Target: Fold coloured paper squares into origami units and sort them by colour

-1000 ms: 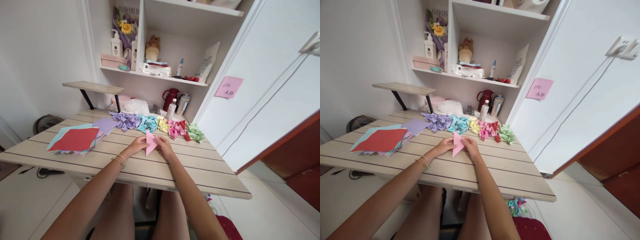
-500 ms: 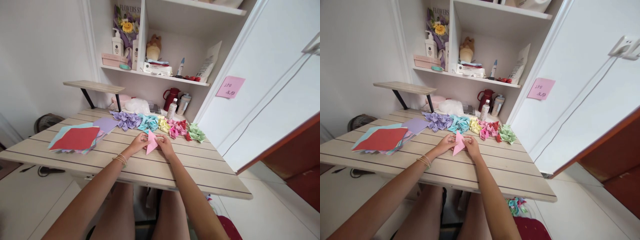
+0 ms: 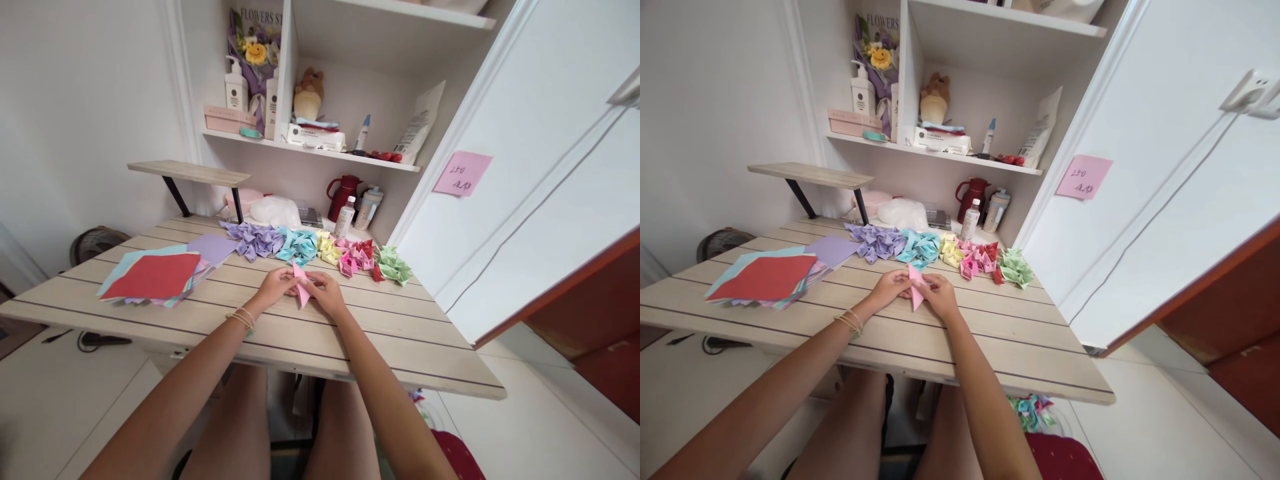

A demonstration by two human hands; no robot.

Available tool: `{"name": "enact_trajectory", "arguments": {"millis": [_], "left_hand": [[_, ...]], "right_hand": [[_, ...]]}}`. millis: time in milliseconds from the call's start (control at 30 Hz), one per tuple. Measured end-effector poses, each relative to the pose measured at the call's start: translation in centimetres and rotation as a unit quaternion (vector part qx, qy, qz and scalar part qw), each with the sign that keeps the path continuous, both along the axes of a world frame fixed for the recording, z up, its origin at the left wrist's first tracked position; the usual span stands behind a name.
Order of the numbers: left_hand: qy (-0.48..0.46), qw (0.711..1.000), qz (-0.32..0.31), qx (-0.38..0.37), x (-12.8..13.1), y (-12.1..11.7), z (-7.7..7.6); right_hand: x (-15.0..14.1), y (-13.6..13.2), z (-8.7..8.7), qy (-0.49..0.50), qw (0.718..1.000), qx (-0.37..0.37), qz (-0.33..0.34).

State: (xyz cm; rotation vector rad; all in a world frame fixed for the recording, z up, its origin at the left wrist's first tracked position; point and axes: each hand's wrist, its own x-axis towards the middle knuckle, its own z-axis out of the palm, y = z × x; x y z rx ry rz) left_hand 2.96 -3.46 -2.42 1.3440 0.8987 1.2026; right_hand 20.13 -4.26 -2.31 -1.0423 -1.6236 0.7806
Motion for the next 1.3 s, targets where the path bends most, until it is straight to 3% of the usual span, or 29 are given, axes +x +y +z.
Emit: {"name": "enact_trajectory", "arguments": {"millis": [200, 400, 633, 967, 1167, 1300], "left_hand": [[-0.025, 1.000, -0.014, -0.010, 0.0, 0.1, 0.0], [-0.015, 1.000, -0.013, -0.013, 0.1, -0.1, 0.3], [0.005, 1.000, -0.009, -0.008, 0.3, -0.2, 0.4], [0.042, 0.999, -0.013, 0.014, 0.4, -0.6, 0.6], [0.092, 0.993, -0.001, 0.080, 0.4, -0.8, 0.3], [0.122, 0.984, 0.034, 0.129, 0.3, -1.0, 0.4]], "right_hand": [[-0.2, -0.4, 0.2, 0.051, 0.990, -0.083, 0.099], [-0.4, -0.5, 0.2, 0.066, 0.980, -0.102, 0.155], [-0.3, -0.3, 0.3, 0.057, 0.982, -0.112, 0.141], [-0.3, -0.9, 1.0, -0.034, 0.993, -0.037, 0.103], [-0.2, -0.1, 0.1, -0.062, 0.995, 0.016, 0.071], [-0.2, -0.1, 0.0, -0.096, 0.993, 0.063, 0.005]]}}
